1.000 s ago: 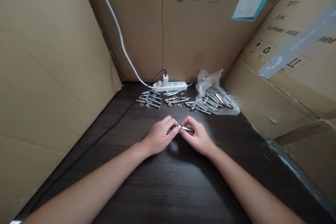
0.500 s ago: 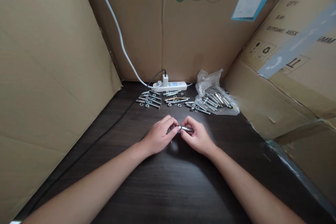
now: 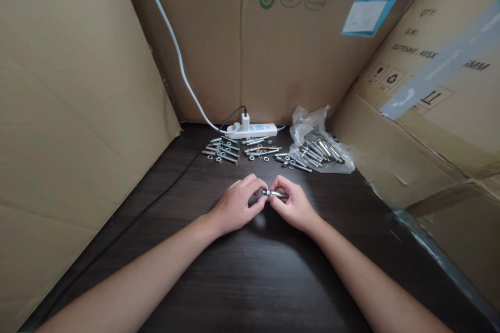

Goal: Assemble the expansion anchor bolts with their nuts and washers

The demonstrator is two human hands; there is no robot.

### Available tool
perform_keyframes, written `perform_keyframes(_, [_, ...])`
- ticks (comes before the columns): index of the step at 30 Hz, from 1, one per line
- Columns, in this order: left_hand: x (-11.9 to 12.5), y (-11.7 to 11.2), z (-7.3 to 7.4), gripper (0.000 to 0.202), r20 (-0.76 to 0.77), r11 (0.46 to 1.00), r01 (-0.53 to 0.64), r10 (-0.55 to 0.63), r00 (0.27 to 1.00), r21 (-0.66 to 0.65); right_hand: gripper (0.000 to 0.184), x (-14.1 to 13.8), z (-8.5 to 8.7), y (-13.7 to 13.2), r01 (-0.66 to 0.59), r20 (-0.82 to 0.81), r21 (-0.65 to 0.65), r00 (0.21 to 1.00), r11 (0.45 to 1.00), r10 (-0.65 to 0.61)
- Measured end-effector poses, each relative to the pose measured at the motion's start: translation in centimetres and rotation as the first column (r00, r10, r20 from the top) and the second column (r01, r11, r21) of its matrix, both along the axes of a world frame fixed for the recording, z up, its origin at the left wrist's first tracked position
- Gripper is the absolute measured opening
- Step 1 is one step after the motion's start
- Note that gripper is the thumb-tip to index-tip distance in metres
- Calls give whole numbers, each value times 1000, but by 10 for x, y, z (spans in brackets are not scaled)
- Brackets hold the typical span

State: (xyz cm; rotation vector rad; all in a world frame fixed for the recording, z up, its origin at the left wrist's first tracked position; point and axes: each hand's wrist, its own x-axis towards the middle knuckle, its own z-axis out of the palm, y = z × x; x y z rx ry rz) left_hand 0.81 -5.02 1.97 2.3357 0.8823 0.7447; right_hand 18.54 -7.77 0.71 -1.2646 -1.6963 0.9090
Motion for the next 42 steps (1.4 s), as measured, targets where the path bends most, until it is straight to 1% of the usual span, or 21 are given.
perform_keyframes(4, [1,0,0,11,0,1000,-20,20,1000,9,6,3,-1,2,-27,12,16,1000,1000,27])
perform_keyframes(9, [0,2,-2,10,34,995,-96,95,995,34,5,5,3,3,-45,128,86,991,995,34])
perform_keyframes(12, [-1,4,-4,8,78,987,-158,157,985,15,4,7,7,3,-42,224,193,975,980,-3])
perform_keyframes(15, [-1,7,-5,5,117,981,-193,194,974,-23,8,6,8,3,-62,320,313,946,948,-44])
perform_keyframes(17, [-1,9,-7,6,142,978,-199,206,968,-60,9,5,9,3,-78,360,350,931,934,-57])
perform_keyframes(19, [-1,10,-8,11,163,974,-205,219,962,-100,10,8,11,5,-66,371,375,925,925,-85])
perform_keyframes(21, [-2,11,-9,15,180,968,-218,238,954,-128,12,20,14,11,9,345,425,923,905,-171])
perform_keyframes(22, [-3,12,-9,15,186,965,-223,247,951,-137,14,31,15,15,79,315,462,916,883,-247])
perform_keyframes(23, [-3,13,-9,14,191,964,-226,251,949,-142,15,45,16,21,179,276,494,896,851,-349])
perform_keyframes(24, [-4,13,-9,13,191,964,-225,250,949,-143,18,61,16,27,306,237,511,848,803,-474])
perform_keyframes(25, [-5,13,-9,11,188,965,-220,245,951,-141,21,80,16,33,424,211,527,774,737,-597])
perform_keyframes(26, [-5,14,-9,10,184,968,-213,236,954,-135,24,100,14,40,530,197,529,683,663,-703])
perform_keyframes(27, [-6,14,-9,10,183,971,-204,225,957,-124,26,120,11,47,598,213,518,603,612,-769])
perform_keyframes(28, [-6,14,-9,10,186,974,-197,215,959,-111,28,138,8,53,636,245,496,551,591,-798])
perform_keyframes(30, [-7,14,-8,12,199,978,-188,202,959,-86,27,167,0,65,675,343,414,505,611,-792])
perform_keyframes(31, [-7,14,-7,12,204,979,-186,199,959,-77,27,177,-4,70,694,387,388,474,607,-791])
perform_keyframes(33, [-8,14,-6,12,210,980,-186,197,958,-70,26,189,-10,79,710,468,351,432,611,-771])
perform_keyframes(36, [-9,15,-6,13,215,980,-186,197,957,-70,27,193,-16,88,704,533,346,396,620,-748])
perform_keyframes(39, [-11,16,-5,14,241,980,-192,201,950,-61,27,192,-19,94,695,555,347,389,629,-735])
perform_keyframes(42, [-12,17,-6,15,273,979,-196,202,940,-50,29,193,-19,95,685,577,348,382,640,-722])
